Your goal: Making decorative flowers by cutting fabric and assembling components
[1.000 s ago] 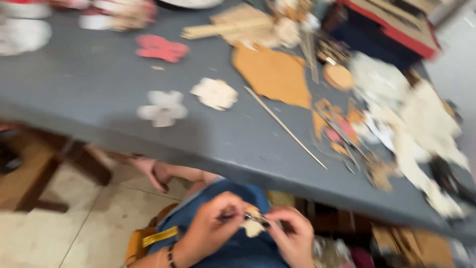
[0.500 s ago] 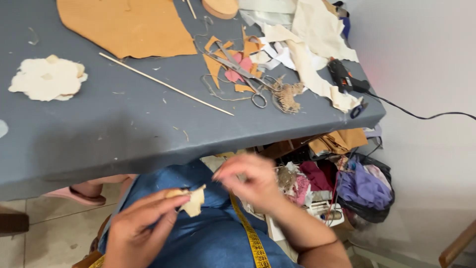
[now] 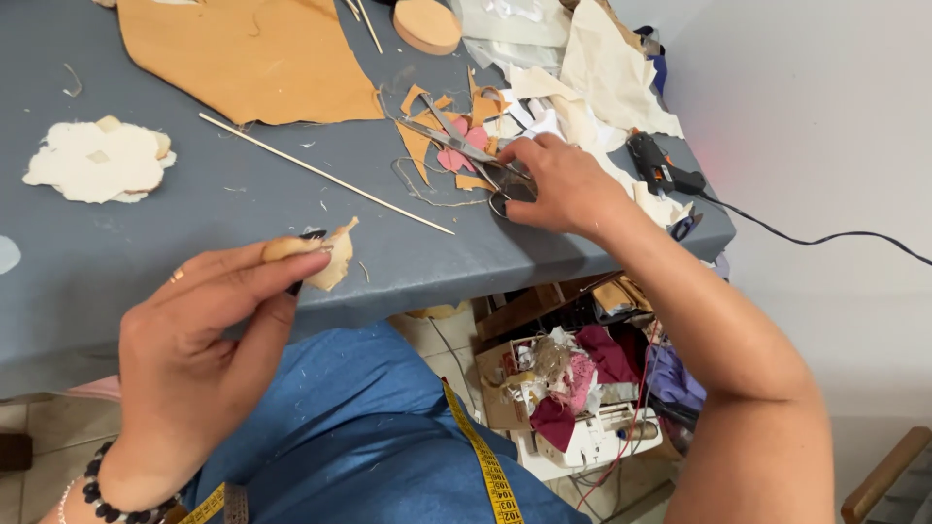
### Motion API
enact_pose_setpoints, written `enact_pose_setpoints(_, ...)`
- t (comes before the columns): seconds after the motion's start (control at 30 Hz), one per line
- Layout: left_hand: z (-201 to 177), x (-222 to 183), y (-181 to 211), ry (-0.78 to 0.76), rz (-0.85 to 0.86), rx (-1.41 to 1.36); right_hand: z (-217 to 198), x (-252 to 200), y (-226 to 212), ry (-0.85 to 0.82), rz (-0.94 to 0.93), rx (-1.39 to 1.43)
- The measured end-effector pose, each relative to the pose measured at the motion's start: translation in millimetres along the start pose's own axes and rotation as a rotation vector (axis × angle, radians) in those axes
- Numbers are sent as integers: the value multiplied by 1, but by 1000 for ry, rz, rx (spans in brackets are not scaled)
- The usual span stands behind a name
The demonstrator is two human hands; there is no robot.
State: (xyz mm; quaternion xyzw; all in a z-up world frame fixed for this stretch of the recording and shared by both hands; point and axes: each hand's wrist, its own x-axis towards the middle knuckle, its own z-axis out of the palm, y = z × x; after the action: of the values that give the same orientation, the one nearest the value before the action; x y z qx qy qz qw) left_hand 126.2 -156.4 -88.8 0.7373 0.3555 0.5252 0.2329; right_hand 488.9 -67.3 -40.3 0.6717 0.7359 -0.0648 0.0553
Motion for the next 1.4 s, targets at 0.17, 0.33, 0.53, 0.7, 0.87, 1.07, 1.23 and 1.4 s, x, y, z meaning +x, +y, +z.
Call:
enact_pose_setpoints(0.17,-9,2,-2,-5,27,-7,-19,22,-15,-260,163,-199)
enact_pose_setpoints(0.33,-17,1,-4,6,-48,15,-23,40,1,-221,154,-529)
enact_pose_setpoints(0.53,-18,1,-4,1,-38,6,-56,31,5,-44,73,-750)
enact_pose_setpoints(0.7,-16,2,-3,16,-41,12,-68,-2,23,213,2,-1089)
enact_pose_setpoints(0.87,-12,9,4,50,-9,-11,-52,-67,-20,108,1,-288)
enact_pose_setpoints(1.07,1,14,5,105,35,-133,53,-131,-95,-144,-541,632)
enact_pose_setpoints(1.23,14,14,7,80,7,-211,95,-132,-144,-83,-618,824)
enact_pose_setpoints(1.4,20,12,12,53,-16,-200,91,-120,-159,48,-591,913)
